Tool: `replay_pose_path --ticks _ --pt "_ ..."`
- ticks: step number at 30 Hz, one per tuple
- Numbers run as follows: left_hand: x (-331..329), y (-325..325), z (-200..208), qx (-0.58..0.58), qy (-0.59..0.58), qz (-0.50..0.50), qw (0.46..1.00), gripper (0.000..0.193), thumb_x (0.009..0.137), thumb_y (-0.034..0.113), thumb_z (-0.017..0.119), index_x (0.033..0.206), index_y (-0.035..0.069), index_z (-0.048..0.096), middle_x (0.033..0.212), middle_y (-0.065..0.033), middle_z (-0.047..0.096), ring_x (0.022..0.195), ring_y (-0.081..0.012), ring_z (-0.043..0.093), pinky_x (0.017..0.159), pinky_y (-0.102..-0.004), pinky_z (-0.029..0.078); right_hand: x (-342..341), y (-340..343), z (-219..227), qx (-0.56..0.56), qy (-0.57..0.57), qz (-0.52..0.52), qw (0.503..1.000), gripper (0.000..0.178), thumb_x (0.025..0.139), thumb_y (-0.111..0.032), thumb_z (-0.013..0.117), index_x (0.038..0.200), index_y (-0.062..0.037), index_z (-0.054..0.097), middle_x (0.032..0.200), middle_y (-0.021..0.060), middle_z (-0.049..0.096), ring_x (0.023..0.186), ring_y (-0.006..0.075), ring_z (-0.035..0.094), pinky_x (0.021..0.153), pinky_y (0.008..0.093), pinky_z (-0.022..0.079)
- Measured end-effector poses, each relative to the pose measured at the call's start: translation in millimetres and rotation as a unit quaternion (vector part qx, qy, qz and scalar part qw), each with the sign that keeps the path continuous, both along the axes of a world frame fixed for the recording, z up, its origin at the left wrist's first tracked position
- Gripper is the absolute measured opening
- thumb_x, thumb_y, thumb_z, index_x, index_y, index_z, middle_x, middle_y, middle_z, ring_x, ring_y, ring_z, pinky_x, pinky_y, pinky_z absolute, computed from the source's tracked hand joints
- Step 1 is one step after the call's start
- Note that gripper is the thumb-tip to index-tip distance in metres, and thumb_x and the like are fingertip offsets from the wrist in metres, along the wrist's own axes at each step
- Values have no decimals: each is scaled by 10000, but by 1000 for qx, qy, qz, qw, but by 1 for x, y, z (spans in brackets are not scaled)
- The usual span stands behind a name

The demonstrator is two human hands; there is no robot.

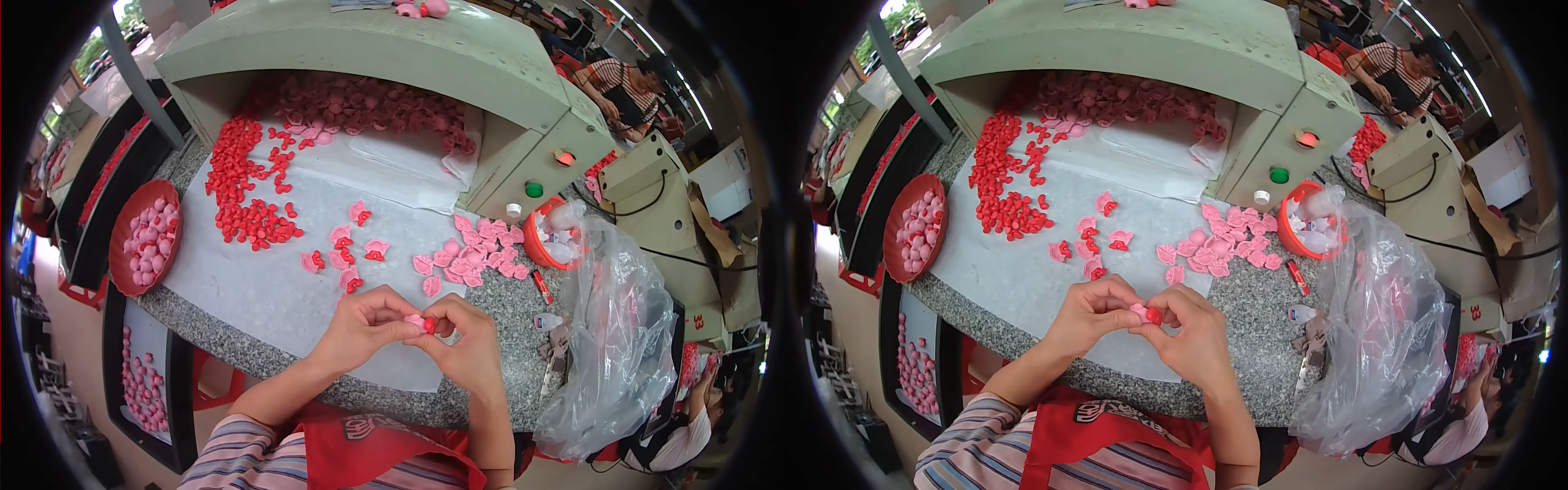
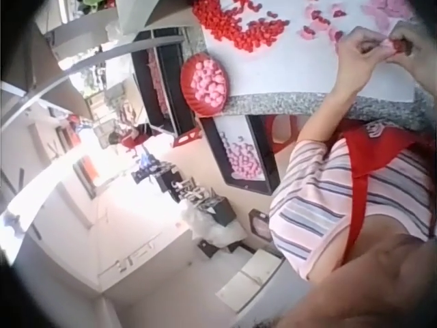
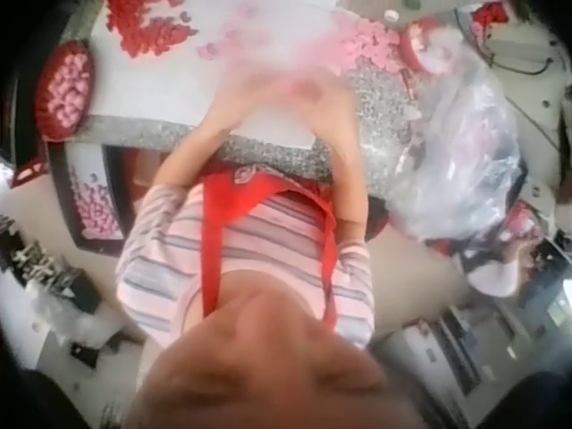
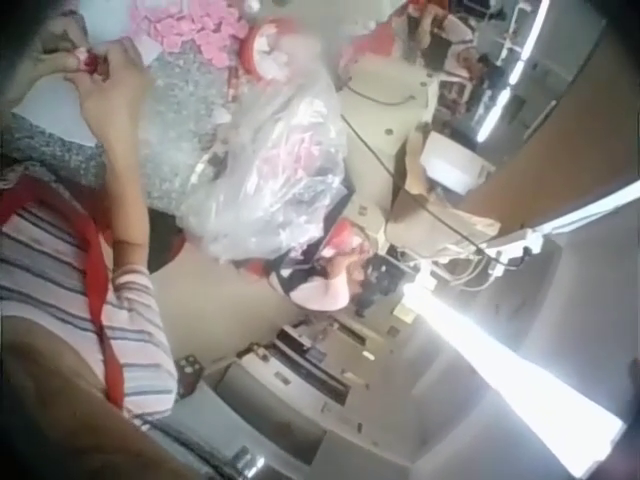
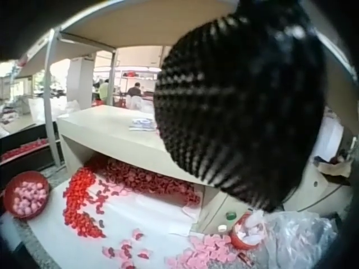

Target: Assembling small plastic toy components by joining pink and red parts together.

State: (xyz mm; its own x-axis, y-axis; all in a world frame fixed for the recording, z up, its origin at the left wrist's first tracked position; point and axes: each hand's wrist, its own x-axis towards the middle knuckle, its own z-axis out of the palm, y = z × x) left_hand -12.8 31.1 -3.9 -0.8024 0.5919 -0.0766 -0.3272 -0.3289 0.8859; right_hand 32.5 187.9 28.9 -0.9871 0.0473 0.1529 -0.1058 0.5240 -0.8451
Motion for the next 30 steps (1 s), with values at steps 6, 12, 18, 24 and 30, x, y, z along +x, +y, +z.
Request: replay_pose_path --ticks 6,12,18,24,30 --pt "8 -26 -11 -11 80 114 990 114 754 -81 607 856 -39 578 873 -56 489 771 -132 573 706 -256 511 -17 -28 -12 19 82 73 994 225 594 -56 761 730 -26 584 682 42 577 583 125 548 505 231 456" --pt "-16 -63 -30 17 2 153 988 150 759 -58 610 905 -31 588 943 -74 531 870 -162 595 752 -259 511 -56 -63 -29 65 101 116 986 194 611 -3 717 761 -16 594 721 58 571 603 129 567 508 229 474" --pt "-56 -97 -14 9 34 158 987 188 749 -68 615 931 -34 585 1042 -121 537 897 -177 587 775 -276 497 -91 -95 -21 117 196 95 969 212 605 9 697 791 -23 600 766 69 559 653 175 558 540 280 466" --pt "-71 -100 -22 3 57 164 985 177 754 -91 595 925 -47 580 1032 -130 546 889 -179 590 788 -288 498 -107 -102 -25 151 220 80 960 180 621 -48 671 764 -66 563 759 41 514 702 204 526 567 315 444" --pt "-69 -100 -35 5 93 196 976 127 770 -89 583 890 -49 576 1005 -132 547 894 -183 587 796 -294 498 -115 -102 -30 162 200 122 959 196 596 -24 681 752 -54 567 768 46 565 683 221 552 577 309 458"
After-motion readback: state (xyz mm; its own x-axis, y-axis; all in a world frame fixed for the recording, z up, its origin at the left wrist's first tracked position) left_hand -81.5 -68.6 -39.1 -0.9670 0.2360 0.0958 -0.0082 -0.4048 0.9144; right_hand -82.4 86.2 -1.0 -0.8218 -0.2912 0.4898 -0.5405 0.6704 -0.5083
